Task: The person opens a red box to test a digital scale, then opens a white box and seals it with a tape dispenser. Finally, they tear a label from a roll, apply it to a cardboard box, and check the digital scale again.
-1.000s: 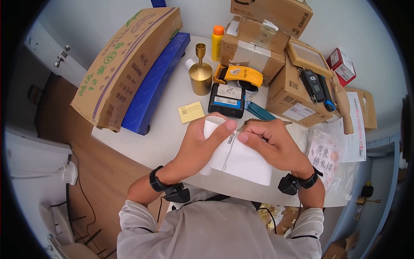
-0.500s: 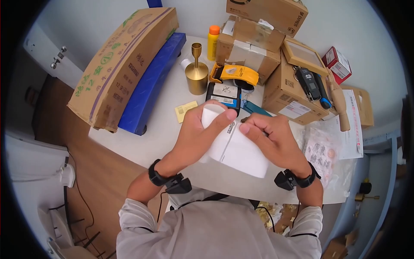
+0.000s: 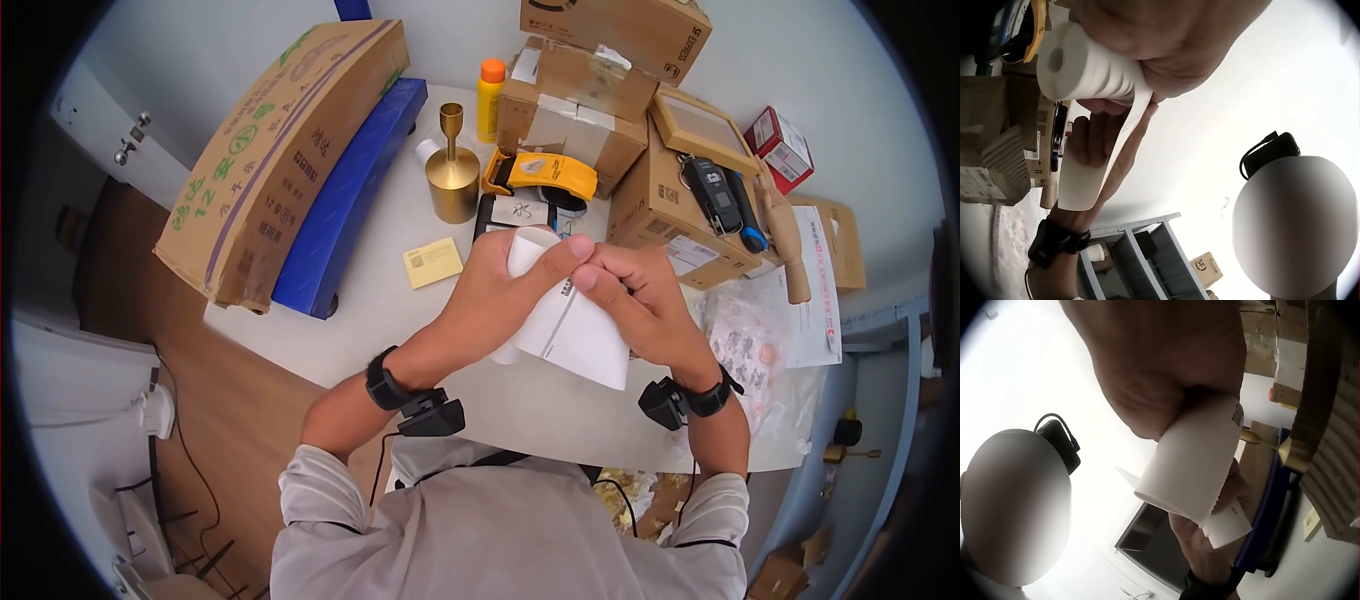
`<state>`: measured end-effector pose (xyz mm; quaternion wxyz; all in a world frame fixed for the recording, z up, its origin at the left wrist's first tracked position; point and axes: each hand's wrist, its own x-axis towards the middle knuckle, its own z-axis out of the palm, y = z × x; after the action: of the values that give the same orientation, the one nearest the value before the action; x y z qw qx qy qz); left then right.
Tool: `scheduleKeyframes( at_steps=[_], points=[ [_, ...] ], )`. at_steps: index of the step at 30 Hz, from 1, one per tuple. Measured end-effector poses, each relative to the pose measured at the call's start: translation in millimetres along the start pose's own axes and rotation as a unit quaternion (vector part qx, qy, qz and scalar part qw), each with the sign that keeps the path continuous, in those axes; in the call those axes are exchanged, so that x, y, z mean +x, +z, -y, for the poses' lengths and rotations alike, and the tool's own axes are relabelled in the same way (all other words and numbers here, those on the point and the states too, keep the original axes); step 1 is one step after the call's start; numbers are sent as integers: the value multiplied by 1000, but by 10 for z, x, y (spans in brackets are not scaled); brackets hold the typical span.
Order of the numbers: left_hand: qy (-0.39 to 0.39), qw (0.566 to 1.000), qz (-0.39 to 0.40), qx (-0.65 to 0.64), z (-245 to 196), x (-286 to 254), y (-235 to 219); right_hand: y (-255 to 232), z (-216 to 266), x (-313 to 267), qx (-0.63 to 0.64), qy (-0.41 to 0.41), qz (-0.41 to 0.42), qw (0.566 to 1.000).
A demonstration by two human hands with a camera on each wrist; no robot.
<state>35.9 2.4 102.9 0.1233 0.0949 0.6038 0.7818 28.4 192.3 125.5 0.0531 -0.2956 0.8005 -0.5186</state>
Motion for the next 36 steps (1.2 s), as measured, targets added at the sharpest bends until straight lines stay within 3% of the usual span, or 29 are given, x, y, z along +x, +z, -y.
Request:
scheduleKeyframes(
  at_steps=[2,8,16,18,19,20,21,23,24,26,28,29,31,32,34,36],
  points=[
    [0,1000,-10,-14,8,-38,-7,51,-1,-13,94,21,0,995],
    [-4,998,-29,-52,30,-187,-39,148,16,-78,146,53,18,988],
    [7,997,-30,-67,-58,-308,-36,147,184,-132,93,45,15,995],
    [148,982,-62,98,-17,-288,-79,144,171,-127,59,37,13,997],
    [146,982,-65,98,67,-272,-126,153,122,-115,-17,-17,2,1000],
    [203,967,-100,119,218,-228,-203,164,77,-99,-93,-73,-12,993],
    [260,946,-133,139,389,-177,-287,185,50,-76,-92,-74,-12,993],
    [252,944,-121,176,757,-149,-528,273,2,-43,-248,-112,11,962],
    [221,953,-124,168,905,-150,-596,325,-30,-50,-246,-111,10,963],
    [188,960,-127,161,1109,-199,-704,441,-100,-69,-368,-88,64,923],
    [169,963,-74,198,1231,-282,-790,604,-154,-96,-392,-56,89,914],
    [167,963,-76,198,1223,-304,-828,665,-178,-106,-416,-26,115,902],
    [188,936,-1,298,1193,-343,-914,722,-223,-102,-430,-35,118,894],
    [187,936,-3,298,1173,-369,-940,742,-241,-101,-446,-42,121,886],
    [88,954,35,284,1115,-403,-969,758,-277,-106,-456,-38,138,878],
    [69,947,54,310,1056,-419,-981,788,-312,-128,-466,-30,152,871]
  ],
)
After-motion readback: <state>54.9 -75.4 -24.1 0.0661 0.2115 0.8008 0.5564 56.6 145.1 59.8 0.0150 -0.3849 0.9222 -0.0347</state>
